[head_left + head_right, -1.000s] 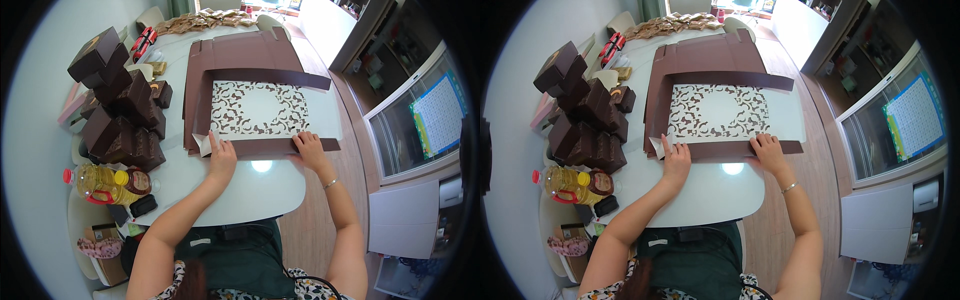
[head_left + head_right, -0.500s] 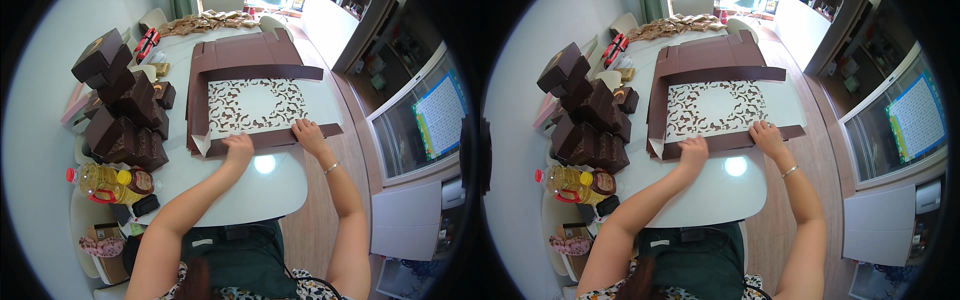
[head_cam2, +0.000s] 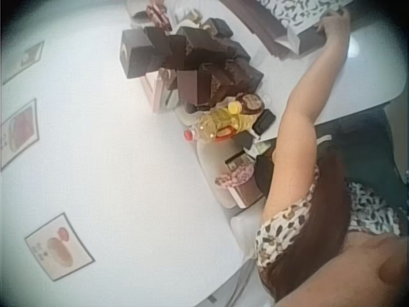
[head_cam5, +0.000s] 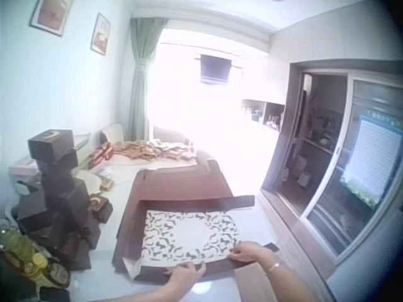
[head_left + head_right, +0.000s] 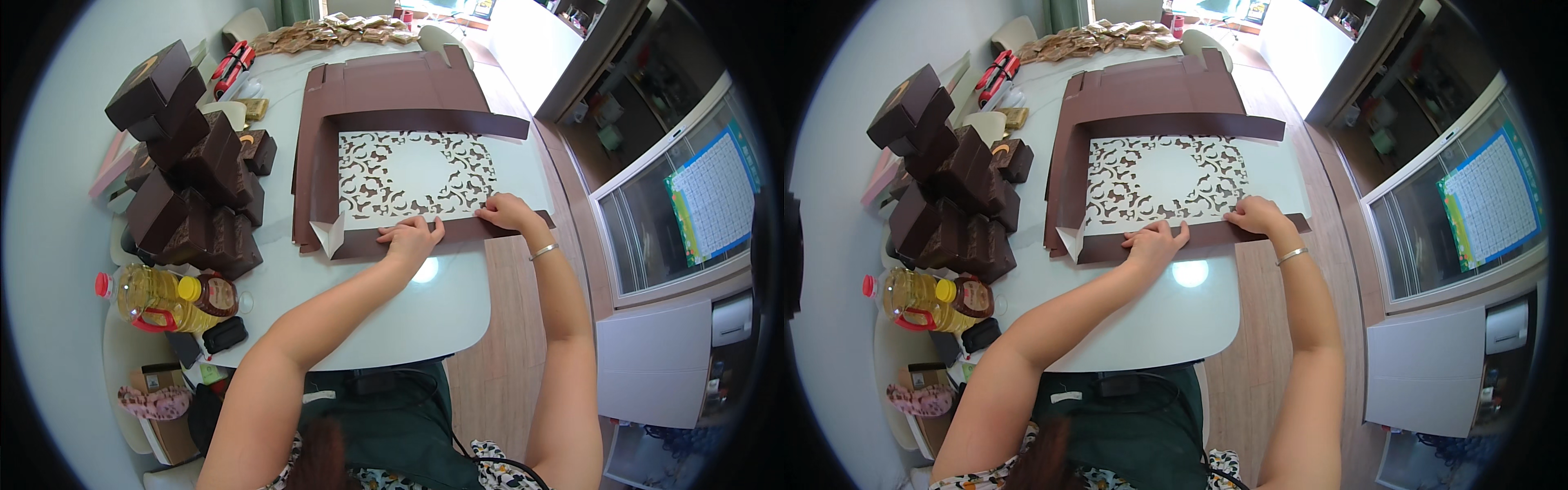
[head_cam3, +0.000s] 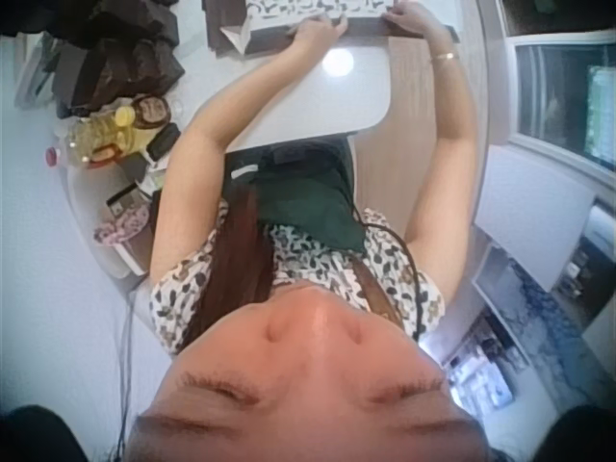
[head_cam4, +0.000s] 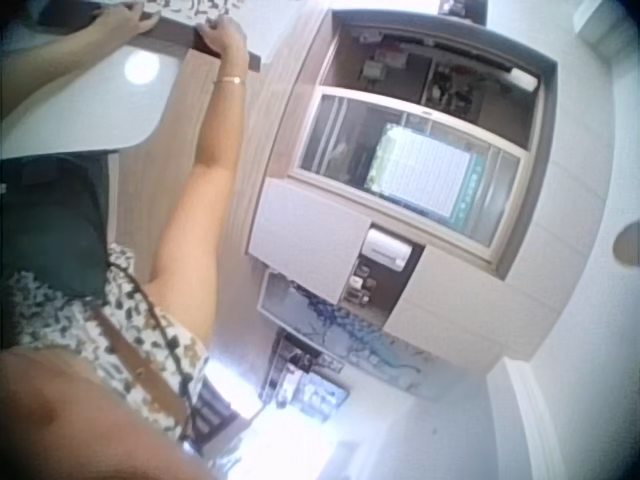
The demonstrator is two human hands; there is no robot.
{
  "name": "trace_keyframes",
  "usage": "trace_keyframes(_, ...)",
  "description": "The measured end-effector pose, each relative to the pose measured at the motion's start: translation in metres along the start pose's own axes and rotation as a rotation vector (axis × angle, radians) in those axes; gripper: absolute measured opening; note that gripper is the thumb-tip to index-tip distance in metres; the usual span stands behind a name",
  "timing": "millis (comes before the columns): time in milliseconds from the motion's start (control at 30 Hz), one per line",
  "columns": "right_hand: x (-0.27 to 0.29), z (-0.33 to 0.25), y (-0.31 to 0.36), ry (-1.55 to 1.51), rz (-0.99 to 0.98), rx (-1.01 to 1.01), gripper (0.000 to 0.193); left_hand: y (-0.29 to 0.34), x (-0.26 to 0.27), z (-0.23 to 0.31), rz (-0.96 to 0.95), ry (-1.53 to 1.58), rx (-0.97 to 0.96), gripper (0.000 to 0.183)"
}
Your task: The person assembles a brown cardboard box by folding and tucking the flaps of a flat sheet into place. They then insert a white decorative insert with a cutout pattern into the box and place a matching lid on top.
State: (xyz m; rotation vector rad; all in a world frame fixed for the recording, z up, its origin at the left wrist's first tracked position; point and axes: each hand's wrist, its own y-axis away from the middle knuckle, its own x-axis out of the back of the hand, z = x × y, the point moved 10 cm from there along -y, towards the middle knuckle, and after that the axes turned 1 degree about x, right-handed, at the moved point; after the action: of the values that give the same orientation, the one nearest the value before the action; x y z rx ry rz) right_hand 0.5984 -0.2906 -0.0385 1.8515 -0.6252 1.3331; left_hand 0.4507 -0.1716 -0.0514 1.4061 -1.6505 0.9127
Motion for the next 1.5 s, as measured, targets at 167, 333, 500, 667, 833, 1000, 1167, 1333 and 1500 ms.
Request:
trace_keyframes(167,0.001,-0.004,0.005,0.109,0.103,-0.058,0.04,0.004,-0.002,0.001,0.003,-0.024,-0.006,0.066)
trace_keyframes(333,0.007,-0.015,0.023,0.274,0.351,-0.076,0.032,0.004,0.001,0.0,-0.022,-0.018,-0.016,0.068)
trace_keyframes(500,0.009,-0.033,0.044,0.353,0.53,0.028,0.027,0.001,0.0,0.001,-0.087,0.038,-0.051,0.072)
trace_keyframes(667,0.005,-0.059,0.089,0.228,0.537,0.328,0.027,0.002,0.004,-0.002,-0.13,0.03,-0.061,0.075)
trace_keyframes(833,-0.02,-0.031,0.083,0.51,0.631,0.25,0.008,0.0,0.004,-0.002,-0.17,0.06,-0.092,0.078)
trace_keyframes(1000,-0.008,-0.039,0.08,0.64,0.647,0.263,0.002,0.003,0.005,-0.002,-0.174,0.081,-0.098,0.077)
trace_keyframes(1167,0.0,-0.027,0.067,0.583,0.555,0.133,0.003,0.009,0.009,-0.002,0.055,0.117,-0.106,0.071)
trace_keyframes(1333,0.01,-0.095,0.088,0.439,0.893,0.297,0.013,0.014,0.015,-0.024,0.131,0.368,0.108,0.058)
trace_keyframes(1500,-0.022,-0.186,0.095,0.156,0.898,0.627,0.017,0.012,0.023,-0.038,0.207,0.525,0.13,0.049)
